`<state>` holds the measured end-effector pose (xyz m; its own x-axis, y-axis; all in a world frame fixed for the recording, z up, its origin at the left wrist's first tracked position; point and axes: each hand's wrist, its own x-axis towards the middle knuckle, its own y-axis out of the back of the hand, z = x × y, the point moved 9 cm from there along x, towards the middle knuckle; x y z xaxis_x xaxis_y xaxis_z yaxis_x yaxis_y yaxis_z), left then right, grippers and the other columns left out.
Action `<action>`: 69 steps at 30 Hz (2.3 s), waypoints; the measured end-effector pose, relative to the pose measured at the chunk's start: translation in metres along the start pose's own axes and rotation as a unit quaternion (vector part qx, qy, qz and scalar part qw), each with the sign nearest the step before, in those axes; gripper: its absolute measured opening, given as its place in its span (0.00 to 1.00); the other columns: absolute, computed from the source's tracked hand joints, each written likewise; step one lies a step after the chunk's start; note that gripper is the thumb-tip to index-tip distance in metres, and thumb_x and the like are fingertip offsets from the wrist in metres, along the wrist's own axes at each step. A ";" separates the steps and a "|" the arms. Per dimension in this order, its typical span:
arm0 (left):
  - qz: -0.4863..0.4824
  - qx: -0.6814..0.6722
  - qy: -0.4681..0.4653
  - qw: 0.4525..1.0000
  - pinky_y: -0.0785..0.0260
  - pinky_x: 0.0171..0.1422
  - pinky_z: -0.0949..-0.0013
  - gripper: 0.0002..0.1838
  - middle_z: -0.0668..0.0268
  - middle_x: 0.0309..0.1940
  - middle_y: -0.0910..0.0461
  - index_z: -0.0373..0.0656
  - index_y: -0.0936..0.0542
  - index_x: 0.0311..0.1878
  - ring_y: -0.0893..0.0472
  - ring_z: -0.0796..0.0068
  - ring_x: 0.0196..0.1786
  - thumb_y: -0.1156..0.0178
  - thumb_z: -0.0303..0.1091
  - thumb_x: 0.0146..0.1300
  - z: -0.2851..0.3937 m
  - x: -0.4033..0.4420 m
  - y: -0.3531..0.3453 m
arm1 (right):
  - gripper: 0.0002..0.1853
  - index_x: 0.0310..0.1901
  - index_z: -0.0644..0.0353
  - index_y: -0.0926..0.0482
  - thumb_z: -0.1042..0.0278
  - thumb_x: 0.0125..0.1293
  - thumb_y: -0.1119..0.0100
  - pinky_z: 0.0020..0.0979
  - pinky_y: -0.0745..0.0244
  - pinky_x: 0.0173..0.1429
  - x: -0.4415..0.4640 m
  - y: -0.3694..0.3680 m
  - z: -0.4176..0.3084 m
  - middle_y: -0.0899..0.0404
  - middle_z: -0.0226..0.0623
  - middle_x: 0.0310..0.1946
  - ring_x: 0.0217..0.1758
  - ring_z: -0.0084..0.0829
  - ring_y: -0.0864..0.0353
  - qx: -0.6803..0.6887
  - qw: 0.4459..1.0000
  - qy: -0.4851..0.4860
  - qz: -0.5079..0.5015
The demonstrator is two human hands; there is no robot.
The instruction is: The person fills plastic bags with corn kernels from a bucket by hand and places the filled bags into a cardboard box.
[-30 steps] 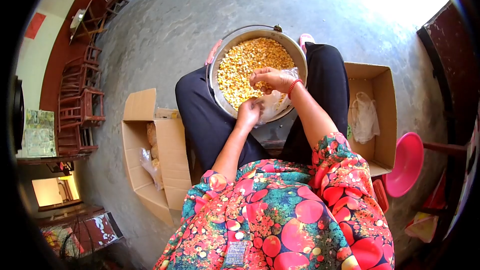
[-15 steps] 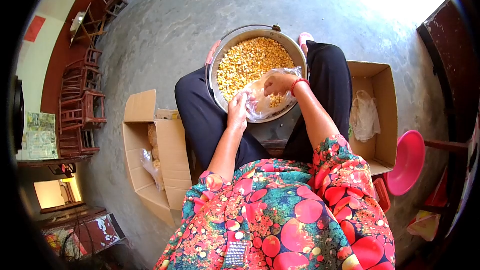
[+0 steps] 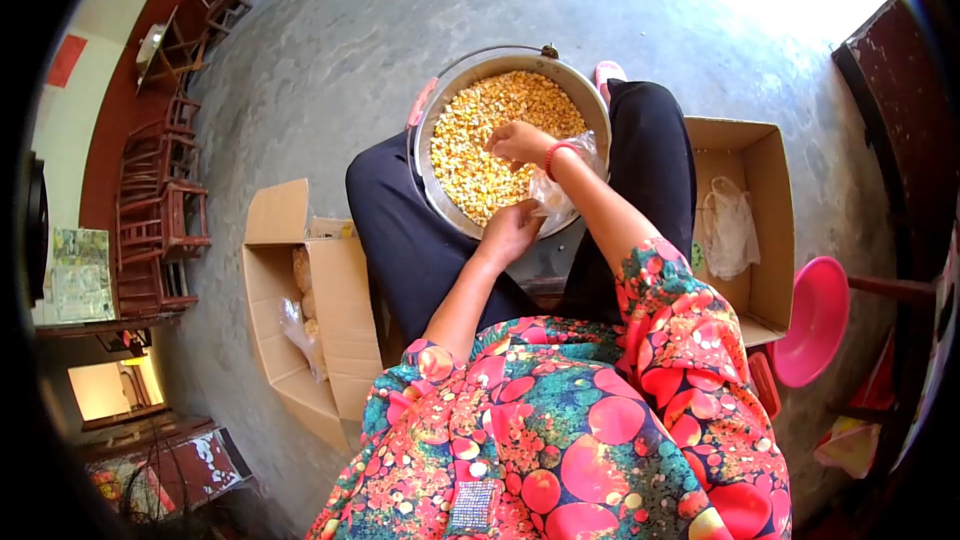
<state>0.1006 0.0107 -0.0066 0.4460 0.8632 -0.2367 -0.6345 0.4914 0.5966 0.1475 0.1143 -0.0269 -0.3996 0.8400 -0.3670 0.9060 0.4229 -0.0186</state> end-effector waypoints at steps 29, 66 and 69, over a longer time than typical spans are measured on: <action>0.036 0.025 -0.042 0.998 0.31 0.39 0.67 0.10 0.56 0.26 0.22 0.39 0.22 0.33 0.21 0.66 0.32 0.43 0.34 0.49 0.005 -0.003 0.004 | 0.13 0.36 0.57 0.24 0.60 0.54 0.54 0.26 0.38 0.51 -0.009 -0.051 0.004 0.26 0.33 0.35 0.44 0.28 0.30 -0.240 0.923 0.284 -0.102; 0.043 0.069 -0.041 0.996 0.33 0.39 0.57 0.12 0.51 0.28 0.24 0.42 0.25 0.37 0.25 0.53 0.35 0.48 0.38 0.52 -0.004 0.000 0.005 | 0.16 0.43 0.57 0.26 0.68 0.50 0.52 0.32 0.27 0.39 0.019 -0.042 -0.009 0.25 0.38 0.36 0.39 0.33 0.26 -0.234 0.969 0.008 -0.078; 0.023 0.031 -0.040 0.998 0.33 0.39 0.56 0.13 0.50 0.29 0.24 0.41 0.25 0.37 0.25 0.52 0.35 0.49 0.38 0.52 -0.005 0.002 0.000 | 0.23 0.48 0.54 0.30 0.67 0.46 0.50 0.40 0.36 0.54 0.031 -0.054 -0.006 0.30 0.50 0.45 0.47 0.46 0.30 -0.433 0.900 0.044 -0.031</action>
<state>0.0978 0.0128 -0.0107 0.4681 0.8713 -0.1473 -0.6166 0.4415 0.6519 0.0852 0.1193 -0.0320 -0.4893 0.8134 -0.3146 0.4477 0.5438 0.7098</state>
